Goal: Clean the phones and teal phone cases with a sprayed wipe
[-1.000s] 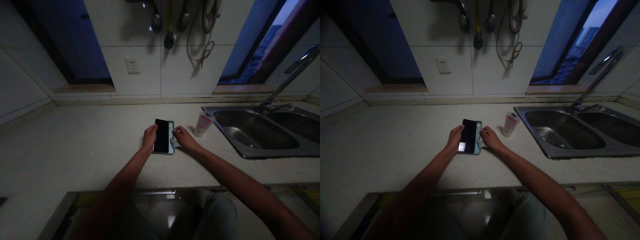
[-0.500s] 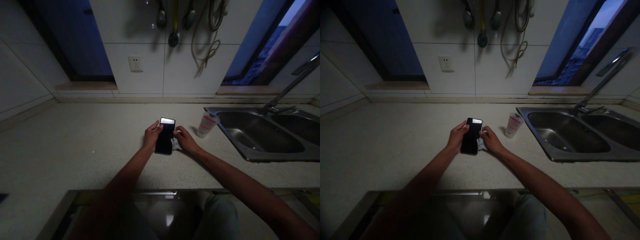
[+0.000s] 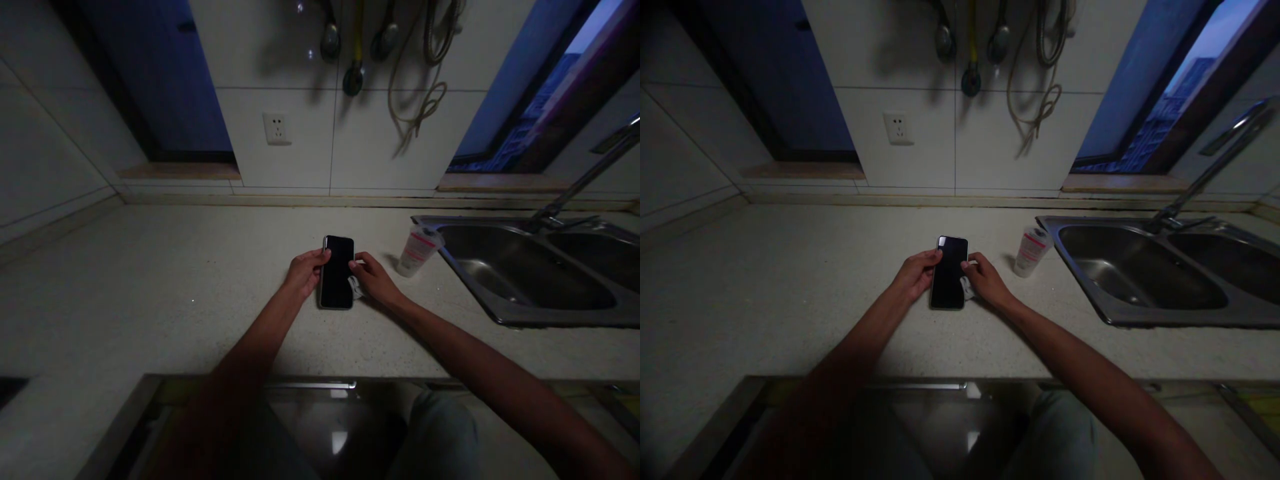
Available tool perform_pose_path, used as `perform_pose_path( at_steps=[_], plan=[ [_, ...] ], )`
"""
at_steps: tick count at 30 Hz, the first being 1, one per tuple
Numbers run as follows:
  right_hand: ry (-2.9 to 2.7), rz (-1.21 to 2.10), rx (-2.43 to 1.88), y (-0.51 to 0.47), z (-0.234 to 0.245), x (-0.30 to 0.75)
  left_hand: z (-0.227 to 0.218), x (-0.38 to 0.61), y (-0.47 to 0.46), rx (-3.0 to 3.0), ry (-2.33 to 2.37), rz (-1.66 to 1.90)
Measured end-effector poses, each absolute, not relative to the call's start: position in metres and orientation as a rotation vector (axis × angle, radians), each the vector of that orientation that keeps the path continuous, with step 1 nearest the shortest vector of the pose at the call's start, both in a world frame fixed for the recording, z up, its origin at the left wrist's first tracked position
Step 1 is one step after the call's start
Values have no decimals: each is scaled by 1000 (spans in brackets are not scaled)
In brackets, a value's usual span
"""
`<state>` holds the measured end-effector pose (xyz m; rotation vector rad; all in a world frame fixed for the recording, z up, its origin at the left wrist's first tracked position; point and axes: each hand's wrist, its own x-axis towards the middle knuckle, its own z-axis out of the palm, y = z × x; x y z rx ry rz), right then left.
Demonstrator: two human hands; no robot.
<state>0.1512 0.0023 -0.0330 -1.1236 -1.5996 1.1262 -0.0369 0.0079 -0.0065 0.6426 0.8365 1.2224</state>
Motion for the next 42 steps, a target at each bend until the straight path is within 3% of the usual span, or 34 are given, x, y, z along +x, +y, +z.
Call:
perform_pose_path(
  at_steps=[13, 25, 35, 42],
  plan=[
    [-1921, 1195, -1054, -10, -20, 147, -6, -29, 9, 671, 871, 1497],
    [-1839, 1330, -985, -9, -22, 148, -3, -26, 10, 773, 821, 1618],
    [-1615, 1429, -1122, -10, -20, 144, -16, -37, 29, 285, 809, 1864],
    [-1440, 1403, -1156, -13, -19, 138, -13, -30, 25, 285, 648, 1741]
  ],
)
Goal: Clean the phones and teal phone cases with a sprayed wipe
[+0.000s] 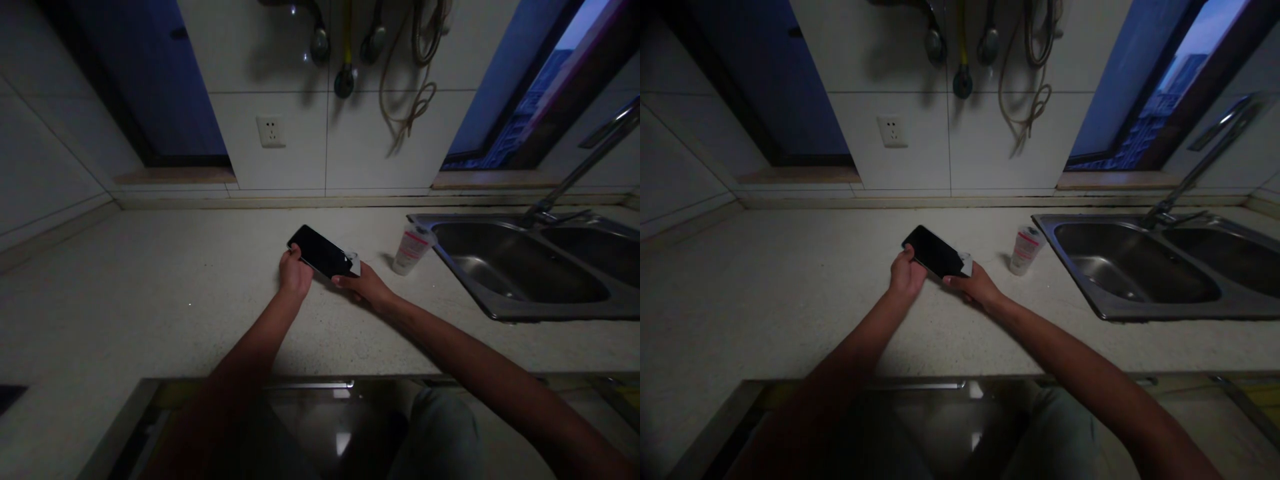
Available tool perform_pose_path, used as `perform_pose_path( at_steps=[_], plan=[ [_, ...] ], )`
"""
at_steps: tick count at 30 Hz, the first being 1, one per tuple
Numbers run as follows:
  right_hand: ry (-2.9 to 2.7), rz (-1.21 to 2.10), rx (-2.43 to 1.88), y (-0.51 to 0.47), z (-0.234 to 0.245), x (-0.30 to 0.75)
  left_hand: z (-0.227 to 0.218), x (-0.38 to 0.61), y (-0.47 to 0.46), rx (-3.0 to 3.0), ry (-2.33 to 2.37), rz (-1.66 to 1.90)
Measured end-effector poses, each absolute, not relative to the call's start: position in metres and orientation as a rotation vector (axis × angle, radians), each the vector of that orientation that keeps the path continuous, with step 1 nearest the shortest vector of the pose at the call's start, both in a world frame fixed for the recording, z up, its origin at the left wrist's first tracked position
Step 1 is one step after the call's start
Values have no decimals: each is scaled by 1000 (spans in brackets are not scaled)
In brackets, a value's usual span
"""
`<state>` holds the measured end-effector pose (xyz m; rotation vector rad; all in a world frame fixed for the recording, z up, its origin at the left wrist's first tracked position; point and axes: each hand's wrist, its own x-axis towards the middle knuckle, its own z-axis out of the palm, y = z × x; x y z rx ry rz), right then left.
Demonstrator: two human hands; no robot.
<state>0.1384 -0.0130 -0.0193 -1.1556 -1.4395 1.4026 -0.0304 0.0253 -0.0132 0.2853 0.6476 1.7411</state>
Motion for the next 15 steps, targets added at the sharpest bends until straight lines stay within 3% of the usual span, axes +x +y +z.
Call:
perform_pose_path(
  at_steps=[15],
  plan=[
    [-1287, 1388, -1169, -8, -14, 142, 0, -27, 16, 330, 572, 1627]
  ],
)
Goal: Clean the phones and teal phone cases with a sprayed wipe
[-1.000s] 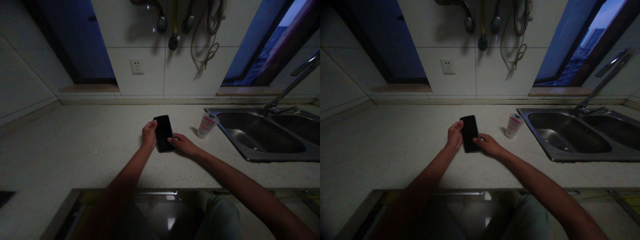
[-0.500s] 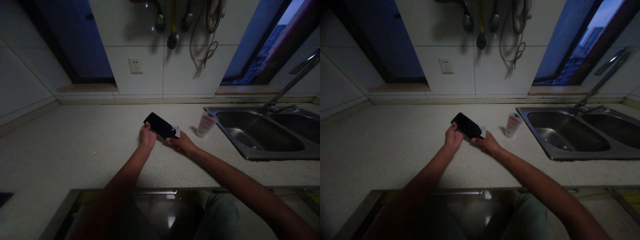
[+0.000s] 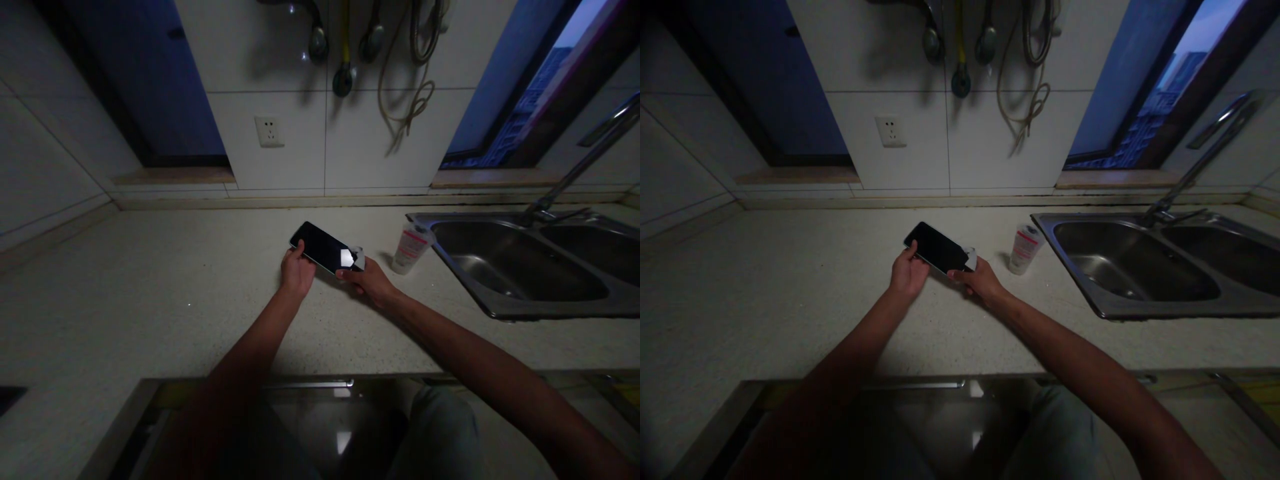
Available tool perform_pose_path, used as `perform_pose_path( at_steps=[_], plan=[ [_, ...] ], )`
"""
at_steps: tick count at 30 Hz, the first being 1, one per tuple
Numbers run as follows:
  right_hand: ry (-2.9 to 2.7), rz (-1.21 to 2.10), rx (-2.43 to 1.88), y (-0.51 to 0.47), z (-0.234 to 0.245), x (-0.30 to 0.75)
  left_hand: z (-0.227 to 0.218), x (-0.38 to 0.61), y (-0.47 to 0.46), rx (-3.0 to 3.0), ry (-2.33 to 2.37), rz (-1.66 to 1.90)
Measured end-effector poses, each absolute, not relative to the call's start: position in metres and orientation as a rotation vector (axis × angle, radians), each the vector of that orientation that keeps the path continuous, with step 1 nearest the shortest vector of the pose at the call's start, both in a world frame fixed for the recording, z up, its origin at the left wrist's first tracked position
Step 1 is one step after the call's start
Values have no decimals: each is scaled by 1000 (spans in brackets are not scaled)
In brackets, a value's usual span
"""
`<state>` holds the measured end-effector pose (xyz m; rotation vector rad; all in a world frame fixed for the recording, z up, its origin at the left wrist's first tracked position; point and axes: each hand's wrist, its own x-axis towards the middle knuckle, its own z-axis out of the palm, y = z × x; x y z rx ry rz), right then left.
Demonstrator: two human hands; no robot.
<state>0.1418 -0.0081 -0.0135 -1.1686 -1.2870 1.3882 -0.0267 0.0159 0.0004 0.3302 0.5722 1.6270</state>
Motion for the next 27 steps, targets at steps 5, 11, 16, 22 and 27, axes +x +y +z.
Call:
perform_pose_path(
  at_steps=[5, 11, 16, 22, 27],
  plan=[
    [-1351, 1400, -1105, -7, -10, 147, -8, -35, 23, 376, 670, 1741],
    [-1765, 759, -1228, -2, -12, 161, -20, -44, 35, 674, 894, 1888],
    [-1700, 623, -1179, -8, 1, 166, -21, -55, 42, 893, 1217, 2033],
    [-1836, 497, -1435, -8, 9, 167, -20, -57, 39, 840, 1196, 1963],
    [-1962, 336, -1660, -1, 0, 173, -21, -52, 36, 844, 1163, 1865]
  ],
)
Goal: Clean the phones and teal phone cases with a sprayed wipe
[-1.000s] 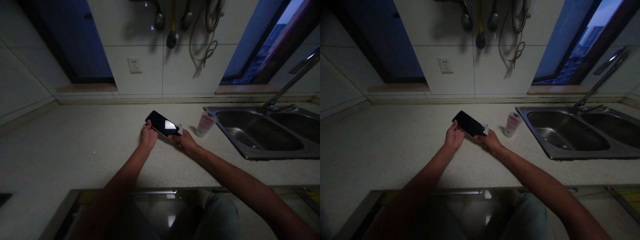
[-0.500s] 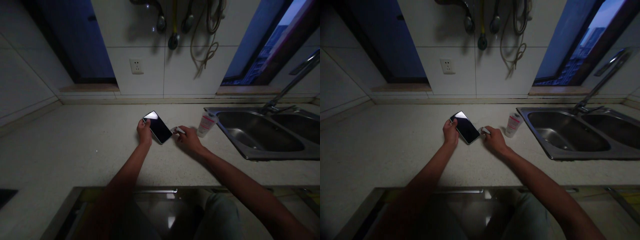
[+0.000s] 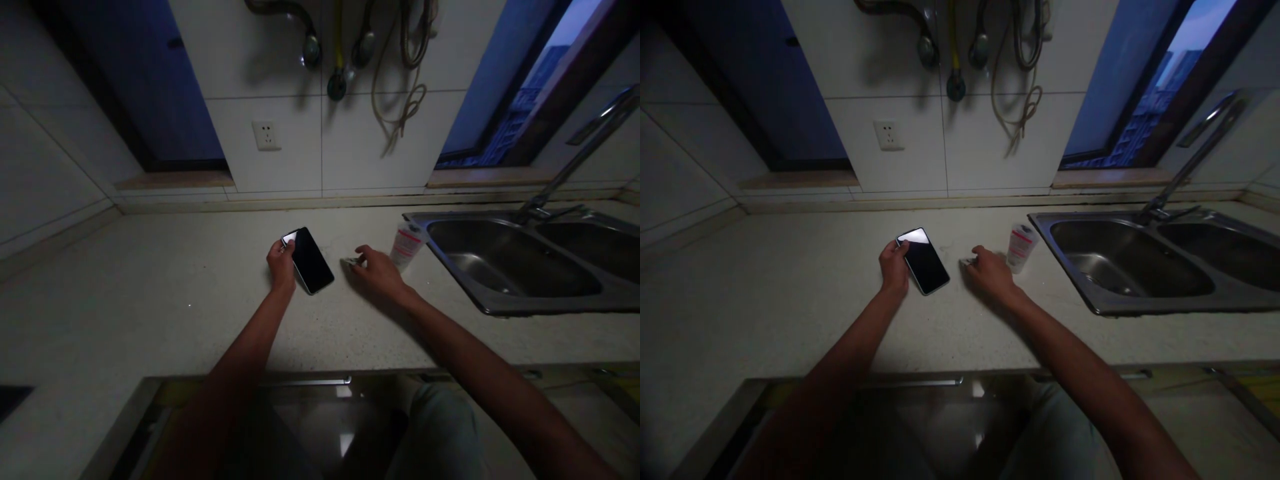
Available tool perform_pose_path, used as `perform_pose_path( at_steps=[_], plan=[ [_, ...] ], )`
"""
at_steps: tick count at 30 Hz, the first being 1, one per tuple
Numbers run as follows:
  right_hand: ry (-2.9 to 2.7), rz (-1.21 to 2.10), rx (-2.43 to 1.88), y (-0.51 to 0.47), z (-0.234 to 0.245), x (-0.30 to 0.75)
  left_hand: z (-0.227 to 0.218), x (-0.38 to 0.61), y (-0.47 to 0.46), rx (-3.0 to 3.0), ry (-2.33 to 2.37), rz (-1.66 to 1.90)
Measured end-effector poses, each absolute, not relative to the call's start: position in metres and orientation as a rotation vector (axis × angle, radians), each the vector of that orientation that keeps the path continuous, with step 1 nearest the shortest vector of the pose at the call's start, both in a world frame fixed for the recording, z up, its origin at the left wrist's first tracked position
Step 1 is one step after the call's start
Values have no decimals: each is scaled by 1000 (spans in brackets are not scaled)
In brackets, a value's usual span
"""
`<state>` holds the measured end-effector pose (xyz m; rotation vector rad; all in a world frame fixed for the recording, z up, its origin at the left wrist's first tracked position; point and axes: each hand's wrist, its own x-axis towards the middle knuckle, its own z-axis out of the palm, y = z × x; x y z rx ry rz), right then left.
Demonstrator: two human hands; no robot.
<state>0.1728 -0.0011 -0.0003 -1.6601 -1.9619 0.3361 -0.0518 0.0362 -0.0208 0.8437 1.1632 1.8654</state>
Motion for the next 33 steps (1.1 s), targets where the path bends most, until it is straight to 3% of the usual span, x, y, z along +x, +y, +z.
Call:
perform_pose_path(
  at_steps=[6, 18, 28, 33],
  plan=[
    [-1860, 73, -1486, 1, 2, 181, -19, -51, 35, 812, 1110, 1817],
    [-2222, 422, -1354, -4, 0, 167, -13, -51, 27, 782, 1273, 1409],
    [-2423, 571, -1316, -12, -8, 156, -18, -64, 27, 1454, 1817, 1081],
    [-2427, 567, -1300, -13, -8, 154, -14, -62, 25, 1574, 1883, 1105]
  ],
)
